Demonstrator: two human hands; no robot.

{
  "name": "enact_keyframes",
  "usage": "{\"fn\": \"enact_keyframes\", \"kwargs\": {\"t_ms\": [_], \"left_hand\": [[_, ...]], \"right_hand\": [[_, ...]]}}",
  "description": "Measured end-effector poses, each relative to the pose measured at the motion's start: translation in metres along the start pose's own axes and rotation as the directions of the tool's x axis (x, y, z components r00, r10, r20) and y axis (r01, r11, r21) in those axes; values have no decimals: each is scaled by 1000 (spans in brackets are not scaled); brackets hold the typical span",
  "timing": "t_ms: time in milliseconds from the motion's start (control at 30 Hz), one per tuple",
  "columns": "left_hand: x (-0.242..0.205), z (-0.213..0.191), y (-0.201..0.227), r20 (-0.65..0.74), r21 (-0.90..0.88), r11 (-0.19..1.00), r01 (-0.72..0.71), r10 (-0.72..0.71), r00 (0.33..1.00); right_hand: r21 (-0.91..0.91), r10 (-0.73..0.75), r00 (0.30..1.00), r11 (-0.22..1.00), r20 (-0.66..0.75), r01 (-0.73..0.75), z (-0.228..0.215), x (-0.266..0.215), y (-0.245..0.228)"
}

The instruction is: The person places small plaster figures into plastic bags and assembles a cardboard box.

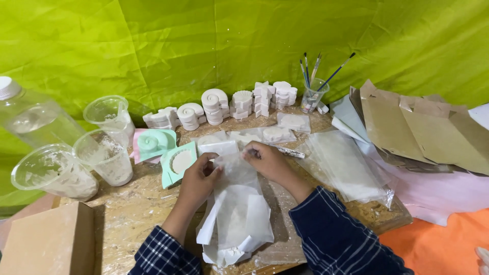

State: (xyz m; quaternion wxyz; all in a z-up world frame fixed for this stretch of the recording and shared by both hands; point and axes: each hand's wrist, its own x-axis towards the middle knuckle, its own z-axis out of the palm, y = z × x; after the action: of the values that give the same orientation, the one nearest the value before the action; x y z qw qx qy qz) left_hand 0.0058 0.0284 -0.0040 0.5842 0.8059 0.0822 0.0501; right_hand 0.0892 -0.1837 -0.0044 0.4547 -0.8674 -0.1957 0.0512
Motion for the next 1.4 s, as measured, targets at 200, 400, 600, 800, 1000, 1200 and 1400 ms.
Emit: {"fn": "enact_keyframes", "kwargs": {"t_ms": [200, 400, 600, 800, 1000, 1200, 1400], "left_hand": [[-20, -22, 51, -358, -210, 978, 3, -79, 930], [0, -23, 15, -371, -482, 865, -139, -57, 927], [0, -17, 16, -323, -511, 843, -167, -8, 946], [3, -14, 10, -222, -495, 867, 59, -191, 956], [-1, -13, 11, -279, -367, 929, -53, -56, 959], [-6, -14, 17, -283, -299, 952, -62, -26, 959], [2, -12, 5, -304, -339, 940, -50, -59, 951]], "right_hand": [[-24, 18, 1000, 1000, -19, -18, -29, 36, -52], [-166, 185, 932, 976, 313, -138, 2, 32, -79], [105, 184, 981, 976, 67, -190, -22, 12, -61], [-395, 296, 928, 843, -228, -366, -95, -5, -18], [-776, -43, 879, 491, -475, -395, -175, -22, 57], [-668, 379, 811, 464, -445, -583, -239, -47, 140], [-670, 235, 708, 229, -666, -706, -271, -72, 107]]}}
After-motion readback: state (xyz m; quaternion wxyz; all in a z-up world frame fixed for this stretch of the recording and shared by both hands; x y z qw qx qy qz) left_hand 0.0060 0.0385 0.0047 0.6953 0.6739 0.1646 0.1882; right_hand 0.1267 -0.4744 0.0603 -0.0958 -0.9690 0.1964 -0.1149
